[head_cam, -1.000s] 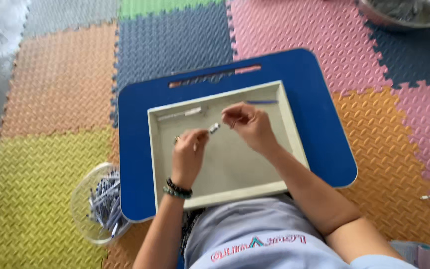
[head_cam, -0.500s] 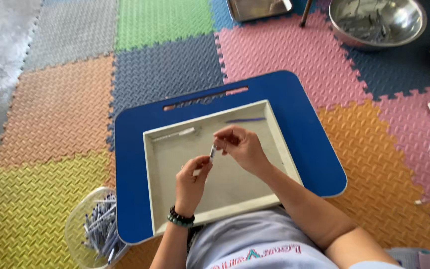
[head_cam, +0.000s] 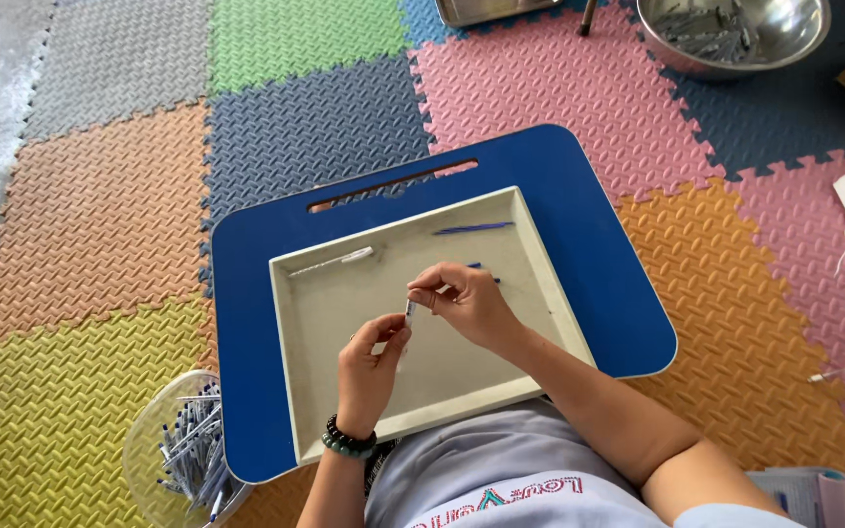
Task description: The person assembles multiple pens by hand, inserting blue ink cartridges into white pen barrels and attaching the corresponding blue pen caps before placing the completed pens into a basket.
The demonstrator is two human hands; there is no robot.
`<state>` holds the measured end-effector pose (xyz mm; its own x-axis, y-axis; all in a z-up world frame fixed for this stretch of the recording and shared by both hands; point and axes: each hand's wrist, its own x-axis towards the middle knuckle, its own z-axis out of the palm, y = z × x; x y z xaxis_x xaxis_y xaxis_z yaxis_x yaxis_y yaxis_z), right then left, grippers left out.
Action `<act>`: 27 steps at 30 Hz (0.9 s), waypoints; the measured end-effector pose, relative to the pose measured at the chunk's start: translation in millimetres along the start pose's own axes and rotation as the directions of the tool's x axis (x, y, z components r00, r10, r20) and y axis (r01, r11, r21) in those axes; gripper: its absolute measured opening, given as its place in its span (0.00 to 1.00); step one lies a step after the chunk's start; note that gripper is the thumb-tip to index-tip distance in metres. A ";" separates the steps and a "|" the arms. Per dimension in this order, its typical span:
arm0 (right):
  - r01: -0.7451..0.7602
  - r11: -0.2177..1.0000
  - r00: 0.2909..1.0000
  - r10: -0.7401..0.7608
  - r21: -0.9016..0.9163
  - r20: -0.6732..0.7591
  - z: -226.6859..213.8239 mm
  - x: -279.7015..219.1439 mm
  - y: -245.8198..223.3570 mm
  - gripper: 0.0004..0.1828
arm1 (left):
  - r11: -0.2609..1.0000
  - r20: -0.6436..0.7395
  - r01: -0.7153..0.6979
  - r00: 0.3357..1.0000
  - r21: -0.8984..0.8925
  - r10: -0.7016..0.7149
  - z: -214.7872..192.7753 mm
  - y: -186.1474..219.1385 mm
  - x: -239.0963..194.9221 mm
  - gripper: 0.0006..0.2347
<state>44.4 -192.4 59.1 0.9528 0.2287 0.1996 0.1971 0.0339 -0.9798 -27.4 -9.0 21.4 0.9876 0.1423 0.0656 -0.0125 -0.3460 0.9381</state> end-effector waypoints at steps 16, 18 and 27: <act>0.305 0.729 0.951 -0.262 -0.613 0.162 -82.8 55.8 44.4 0.07 | 0.934 0.111 0.072 0.993 -0.350 -0.035 -3.7 3.5 0.0 0.10; 0.266 0.414 0.945 -0.288 -0.870 0.153 -109.7 71.3 86.0 0.04 | 0.924 0.077 0.047 0.997 -0.380 -0.019 -8.2 8.8 3.8 0.11; 0.099 0.140 0.946 -0.322 -0.985 0.049 -122.0 65.7 134.7 0.08 | 0.955 0.003 0.015 1.000 -0.297 -0.015 -0.9 -14.6 28.9 0.12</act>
<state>161.7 -291.5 -58.2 0.8262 0.2533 0.5032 0.3495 -0.9310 -0.1052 1.2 1.0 9.9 0.9882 0.1446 0.0509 -0.0436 -0.0530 0.9976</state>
